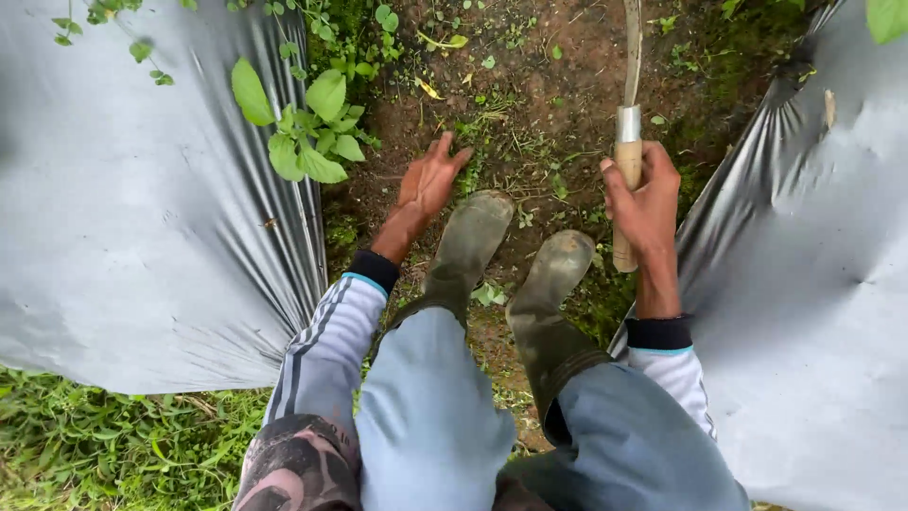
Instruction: The person uses a sickle to cut weeds and grass growing along the edge of a plastic-covered garden bed. They gather the cut vegetation with their left hand and continue clearing the area between the bed and the surrounding soil.
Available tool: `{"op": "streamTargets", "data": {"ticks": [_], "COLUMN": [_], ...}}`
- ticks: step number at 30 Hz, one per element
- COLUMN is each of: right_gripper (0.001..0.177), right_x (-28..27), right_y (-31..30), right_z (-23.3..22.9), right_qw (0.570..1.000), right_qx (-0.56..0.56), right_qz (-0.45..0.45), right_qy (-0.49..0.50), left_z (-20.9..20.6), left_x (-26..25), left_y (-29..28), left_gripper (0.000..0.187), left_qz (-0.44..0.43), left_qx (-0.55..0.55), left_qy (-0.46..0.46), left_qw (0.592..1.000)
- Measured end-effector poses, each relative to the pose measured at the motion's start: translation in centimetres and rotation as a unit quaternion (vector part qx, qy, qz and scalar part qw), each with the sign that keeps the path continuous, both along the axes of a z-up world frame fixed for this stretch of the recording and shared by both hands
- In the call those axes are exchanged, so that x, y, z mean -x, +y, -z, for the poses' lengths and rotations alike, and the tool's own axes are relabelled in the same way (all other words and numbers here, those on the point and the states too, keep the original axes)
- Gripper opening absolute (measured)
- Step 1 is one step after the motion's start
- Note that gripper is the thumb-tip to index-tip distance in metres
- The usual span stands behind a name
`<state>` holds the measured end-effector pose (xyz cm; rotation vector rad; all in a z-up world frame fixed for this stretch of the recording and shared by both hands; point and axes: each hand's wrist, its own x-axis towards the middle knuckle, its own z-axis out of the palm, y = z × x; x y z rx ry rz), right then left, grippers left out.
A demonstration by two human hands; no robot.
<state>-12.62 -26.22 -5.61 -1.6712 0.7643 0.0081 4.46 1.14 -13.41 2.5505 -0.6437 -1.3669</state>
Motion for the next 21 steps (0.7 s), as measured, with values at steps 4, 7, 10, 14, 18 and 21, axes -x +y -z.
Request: {"op": "streamTargets", "data": {"ticks": [4, 7, 10, 14, 18, 21], "right_gripper": [0.024, 0.023, 0.014, 0.011, 0.014, 0.017], "right_x": [0.7, 0.1, -1.1, -0.2, 1.9, 2.3], "right_y": [1.4, 1.6, 1.5, 2.1, 2.6, 2.8], "right_z": [3.2, 4.1, 2.5, 0.8, 2.8, 3.7], "right_qw": [0.999, 0.994, 0.993, 0.984, 0.976, 0.969], "right_qx": [0.004, -0.022, -0.068, -0.084, -0.101, -0.132], "right_qz": [0.025, 0.050, 0.093, 0.155, 0.193, 0.208], "right_qy": [-0.034, -0.092, 0.008, -0.009, -0.007, 0.004], "left_z": [2.2, -0.5, -4.2, -1.9, 2.2, 4.9], "left_x": [-0.2, -1.3, -2.5, -0.5, 4.1, 5.4], "left_y": [0.6, -0.4, -3.2, -2.7, -0.9, -0.8], "left_gripper": [0.034, 0.027, 0.021, 0.055, 0.125, 0.066], "left_qz": [-0.054, -0.108, -0.134, 0.260, 0.471, 0.441], "left_qx": [0.071, 0.136, 0.180, 0.271, 0.127, 0.183], "left_qy": [0.008, 0.016, 0.009, -0.168, -0.161, -0.191], "left_qw": [0.996, 0.985, 0.974, 0.911, 0.858, 0.858]}}
